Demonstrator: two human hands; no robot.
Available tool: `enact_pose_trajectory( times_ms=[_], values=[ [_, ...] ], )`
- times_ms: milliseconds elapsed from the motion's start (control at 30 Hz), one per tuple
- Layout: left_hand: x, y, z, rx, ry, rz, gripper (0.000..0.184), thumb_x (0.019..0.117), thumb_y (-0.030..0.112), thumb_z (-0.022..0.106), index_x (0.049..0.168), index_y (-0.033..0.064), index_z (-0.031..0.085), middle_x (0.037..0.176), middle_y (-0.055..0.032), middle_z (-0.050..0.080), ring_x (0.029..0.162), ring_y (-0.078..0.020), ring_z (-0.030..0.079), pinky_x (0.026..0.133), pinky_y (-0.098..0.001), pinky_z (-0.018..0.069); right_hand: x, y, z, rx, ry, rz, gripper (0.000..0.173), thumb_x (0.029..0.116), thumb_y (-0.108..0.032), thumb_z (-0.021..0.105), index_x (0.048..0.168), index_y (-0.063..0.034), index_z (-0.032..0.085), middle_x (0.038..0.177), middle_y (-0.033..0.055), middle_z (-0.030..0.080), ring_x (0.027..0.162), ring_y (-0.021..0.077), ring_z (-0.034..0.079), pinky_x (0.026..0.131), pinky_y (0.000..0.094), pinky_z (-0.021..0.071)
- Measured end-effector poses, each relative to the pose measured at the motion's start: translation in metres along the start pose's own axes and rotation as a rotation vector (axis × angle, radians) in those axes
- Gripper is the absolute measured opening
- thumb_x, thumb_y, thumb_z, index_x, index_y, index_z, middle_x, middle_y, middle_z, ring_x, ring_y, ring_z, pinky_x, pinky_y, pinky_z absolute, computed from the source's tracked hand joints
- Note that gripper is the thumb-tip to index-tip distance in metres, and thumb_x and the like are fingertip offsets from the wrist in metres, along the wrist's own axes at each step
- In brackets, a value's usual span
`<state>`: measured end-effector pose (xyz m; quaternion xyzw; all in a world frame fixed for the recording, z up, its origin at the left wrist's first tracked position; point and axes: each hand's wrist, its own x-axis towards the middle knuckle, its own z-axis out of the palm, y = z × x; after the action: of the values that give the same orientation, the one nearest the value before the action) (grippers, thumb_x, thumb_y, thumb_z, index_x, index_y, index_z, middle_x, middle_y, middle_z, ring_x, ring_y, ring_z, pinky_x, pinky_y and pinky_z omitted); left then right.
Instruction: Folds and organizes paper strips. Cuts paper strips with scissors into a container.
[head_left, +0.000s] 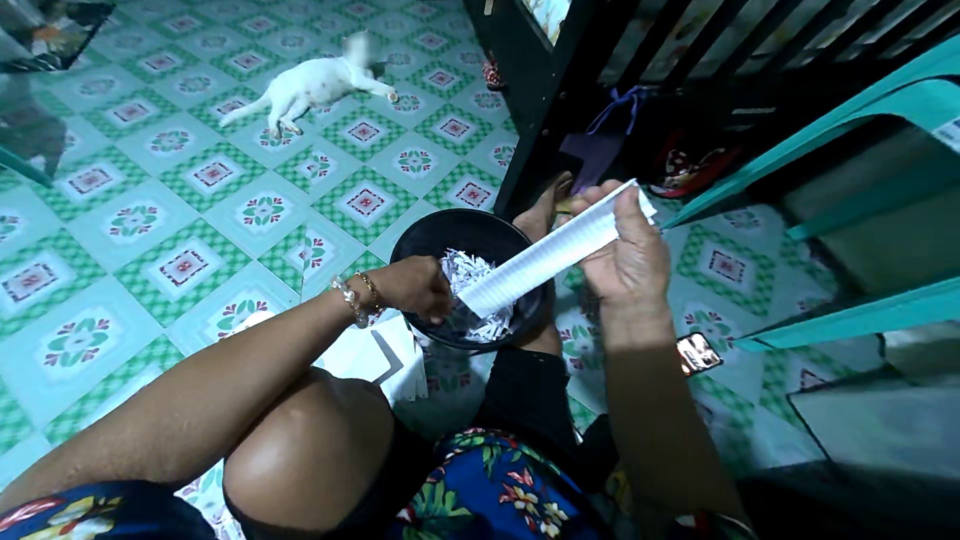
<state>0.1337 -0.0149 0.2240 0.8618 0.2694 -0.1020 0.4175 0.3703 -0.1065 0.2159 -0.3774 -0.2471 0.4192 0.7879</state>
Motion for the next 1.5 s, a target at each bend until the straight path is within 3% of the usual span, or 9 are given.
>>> enact_pose_trajectory(
  times_ms=[67, 167, 400, 600, 700, 767, 933, 1333, 1500],
  values=[
    [-0.001, -0.002, -0.004, -0.009, 0.157, -0.061, 0.028, 0.1062, 0.012, 0.055, 0.100, -0.0087, 0.072, 0.091, -0.0210, 0.069, 0.085, -0.0295, 0.065, 0.085, -0.0498, 0.0505, -0.005, 0.001, 0.002, -0.047, -0.002, -0.032, 0.029, 0.1120, -0.018, 0.035, 0.105, -0.0122, 0.062, 0.092, -0.0011, 0.075, 0.088, 0.0127, 0.074, 0.083, 0.0329, 0.0628],
    [0.002, 0.000, -0.003, -0.236, 0.384, 0.051, 0.031, 0.1053, 0.024, 0.057, 0.103, -0.0020, 0.073, 0.091, -0.0101, 0.070, 0.082, -0.0146, 0.063, 0.081, -0.0383, 0.0516, -0.021, 0.023, 0.015, -0.089, -0.093, -0.011, 0.024, 0.1103, -0.015, 0.038, 0.106, -0.0121, 0.061, 0.092, -0.0012, 0.075, 0.087, 0.0125, 0.074, 0.084, 0.0325, 0.0624],
    [0.014, 0.022, 0.011, -0.343, 0.089, -0.009, 0.014, 0.0941, 0.013, 0.074, 0.086, 0.0022, 0.069, 0.071, 0.0025, 0.068, 0.061, 0.0001, 0.060, 0.062, -0.0202, 0.0509, -0.032, 0.047, 0.039, 0.068, -0.216, 0.086, 0.025, 0.1091, -0.017, 0.042, 0.102, -0.0138, 0.066, 0.092, -0.0007, 0.076, 0.089, 0.0123, 0.074, 0.085, 0.0315, 0.0619],
    [-0.001, 0.004, 0.003, -0.052, -0.158, -0.144, 0.022, 0.1036, 0.013, 0.060, 0.098, -0.0066, 0.069, 0.084, -0.0102, 0.067, 0.074, -0.0125, 0.061, 0.076, -0.0316, 0.0517, -0.005, 0.016, 0.003, 0.056, -0.085, -0.078, 0.030, 0.1122, -0.021, 0.034, 0.105, -0.0163, 0.063, 0.094, -0.0047, 0.074, 0.093, 0.0100, 0.073, 0.090, 0.0322, 0.0603],
    [-0.003, 0.000, -0.008, -0.027, 0.052, -0.012, 0.036, 0.0992, 0.021, 0.068, 0.121, -0.0075, 0.067, 0.111, -0.0216, 0.069, 0.104, -0.0297, 0.066, 0.097, -0.0498, 0.0499, -0.013, 0.027, 0.006, -0.006, -0.087, -0.112, 0.027, 0.1118, -0.018, 0.035, 0.107, -0.0138, 0.061, 0.094, -0.0027, 0.075, 0.092, 0.0121, 0.073, 0.089, 0.0329, 0.0613],
    [0.001, 0.012, -0.005, -0.159, 0.158, 0.076, 0.043, 0.1001, 0.022, 0.066, 0.132, -0.0062, 0.062, 0.121, -0.0203, 0.069, 0.112, -0.0261, 0.066, 0.102, -0.0443, 0.0500, -0.027, 0.047, 0.017, -0.096, -0.148, -0.092, 0.021, 0.1103, -0.018, 0.038, 0.112, -0.0126, 0.058, 0.098, -0.0021, 0.074, 0.095, 0.0125, 0.072, 0.089, 0.0333, 0.0601],
    [0.016, 0.022, 0.005, -0.199, 0.345, 0.195, 0.029, 0.1016, 0.017, 0.063, 0.079, 0.0001, 0.067, 0.065, 0.0002, 0.056, 0.059, -0.0052, 0.049, 0.059, -0.0275, 0.0427, -0.052, 0.071, 0.041, -0.061, -0.180, -0.040, 0.020, 0.1046, -0.032, 0.058, 0.111, -0.0172, 0.070, 0.107, -0.0041, 0.076, 0.103, 0.0076, 0.071, 0.093, 0.0283, 0.0576],
    [0.014, 0.020, 0.006, -0.131, 0.246, 0.132, 0.022, 0.0997, 0.017, 0.067, 0.082, 0.0047, 0.071, 0.065, 0.0010, 0.061, 0.057, -0.0038, 0.053, 0.057, -0.0250, 0.0452, -0.053, 0.069, 0.014, -0.084, -0.109, 0.036, 0.017, 0.1029, -0.017, 0.055, 0.101, -0.0138, 0.072, 0.100, -0.0013, 0.075, 0.092, 0.0088, 0.072, 0.083, 0.0286, 0.0604],
    [0.000, 0.054, 0.008, 0.003, 0.111, -0.055, 0.022, 0.0999, 0.013, 0.065, 0.082, 0.0007, 0.071, 0.065, -0.0044, 0.059, 0.057, -0.0100, 0.052, 0.059, -0.0291, 0.0450, -0.037, 0.060, -0.009, -0.039, 0.049, 0.112, 0.032, 0.1104, -0.020, 0.030, 0.102, -0.0117, 0.060, 0.090, -0.0030, 0.072, 0.084, 0.0090, 0.069, 0.079, 0.0289, 0.0583]
  ],
)
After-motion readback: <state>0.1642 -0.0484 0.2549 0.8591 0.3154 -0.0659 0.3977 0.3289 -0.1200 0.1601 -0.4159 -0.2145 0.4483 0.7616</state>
